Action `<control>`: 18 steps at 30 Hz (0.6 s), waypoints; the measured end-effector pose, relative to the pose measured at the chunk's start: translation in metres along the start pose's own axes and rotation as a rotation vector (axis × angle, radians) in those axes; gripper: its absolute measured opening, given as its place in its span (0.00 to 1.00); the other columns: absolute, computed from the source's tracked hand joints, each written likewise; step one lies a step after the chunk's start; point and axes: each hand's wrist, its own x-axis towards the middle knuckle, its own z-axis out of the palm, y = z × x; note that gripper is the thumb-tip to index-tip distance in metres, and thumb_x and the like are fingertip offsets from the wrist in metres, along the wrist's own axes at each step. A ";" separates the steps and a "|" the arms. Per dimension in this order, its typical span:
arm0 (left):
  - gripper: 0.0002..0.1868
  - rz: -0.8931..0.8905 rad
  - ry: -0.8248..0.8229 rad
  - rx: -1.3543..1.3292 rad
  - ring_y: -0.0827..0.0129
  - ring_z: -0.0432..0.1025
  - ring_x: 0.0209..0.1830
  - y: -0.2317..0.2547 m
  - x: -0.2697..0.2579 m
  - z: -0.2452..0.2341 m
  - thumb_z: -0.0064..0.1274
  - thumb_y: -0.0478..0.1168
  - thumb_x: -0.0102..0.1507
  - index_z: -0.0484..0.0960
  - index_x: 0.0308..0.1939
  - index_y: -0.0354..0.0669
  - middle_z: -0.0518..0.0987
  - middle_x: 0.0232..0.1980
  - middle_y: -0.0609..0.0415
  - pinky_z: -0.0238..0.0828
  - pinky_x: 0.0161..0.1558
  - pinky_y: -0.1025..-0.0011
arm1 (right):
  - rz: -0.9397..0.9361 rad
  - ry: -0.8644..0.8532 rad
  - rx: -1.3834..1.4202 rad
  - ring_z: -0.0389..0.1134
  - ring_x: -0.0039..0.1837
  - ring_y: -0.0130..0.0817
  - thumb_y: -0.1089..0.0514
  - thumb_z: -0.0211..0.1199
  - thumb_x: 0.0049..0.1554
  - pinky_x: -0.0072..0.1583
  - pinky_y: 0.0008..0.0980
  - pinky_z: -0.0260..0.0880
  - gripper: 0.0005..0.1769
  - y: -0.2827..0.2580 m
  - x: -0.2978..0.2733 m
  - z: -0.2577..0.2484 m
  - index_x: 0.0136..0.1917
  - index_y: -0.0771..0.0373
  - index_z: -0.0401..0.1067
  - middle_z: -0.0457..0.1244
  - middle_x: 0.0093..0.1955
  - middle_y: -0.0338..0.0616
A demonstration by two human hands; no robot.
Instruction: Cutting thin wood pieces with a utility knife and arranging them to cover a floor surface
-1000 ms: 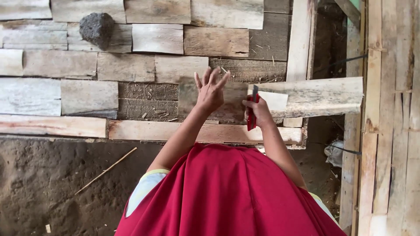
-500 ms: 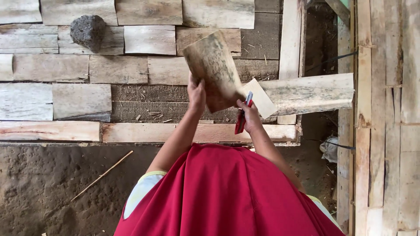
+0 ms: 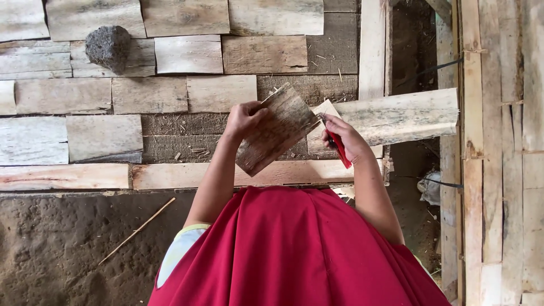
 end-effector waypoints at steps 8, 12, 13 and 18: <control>0.13 0.044 -0.021 0.024 0.53 0.80 0.47 0.015 -0.008 -0.011 0.61 0.52 0.60 0.89 0.47 0.60 0.86 0.39 0.52 0.73 0.45 0.58 | 0.041 -0.036 -0.025 0.71 0.35 0.36 0.47 0.62 0.62 0.35 0.25 0.67 0.21 -0.001 -0.003 0.006 0.67 0.52 0.69 0.67 0.35 0.48; 0.13 0.078 -0.026 0.009 0.49 0.79 0.48 0.018 -0.012 -0.015 0.61 0.51 0.60 0.89 0.47 0.57 0.86 0.40 0.49 0.73 0.45 0.56 | 0.038 -0.047 -0.020 0.70 0.34 0.36 0.47 0.61 0.62 0.34 0.25 0.65 0.20 0.006 0.004 0.004 0.65 0.53 0.70 0.66 0.34 0.48; 0.13 0.078 -0.026 0.009 0.49 0.79 0.48 0.016 -0.011 -0.015 0.61 0.51 0.60 0.89 0.47 0.57 0.86 0.40 0.49 0.73 0.45 0.56 | 0.038 -0.047 -0.021 0.70 0.34 0.36 0.47 0.61 0.62 0.34 0.25 0.65 0.20 0.010 0.008 0.002 0.65 0.53 0.70 0.66 0.34 0.48; 0.13 0.089 -0.048 -0.007 0.50 0.79 0.48 0.017 -0.016 -0.016 0.60 0.49 0.61 0.88 0.48 0.54 0.86 0.42 0.48 0.73 0.46 0.56 | 0.036 -0.039 -0.020 0.70 0.34 0.36 0.47 0.61 0.63 0.34 0.26 0.65 0.20 0.024 0.014 -0.005 0.66 0.54 0.70 0.66 0.34 0.49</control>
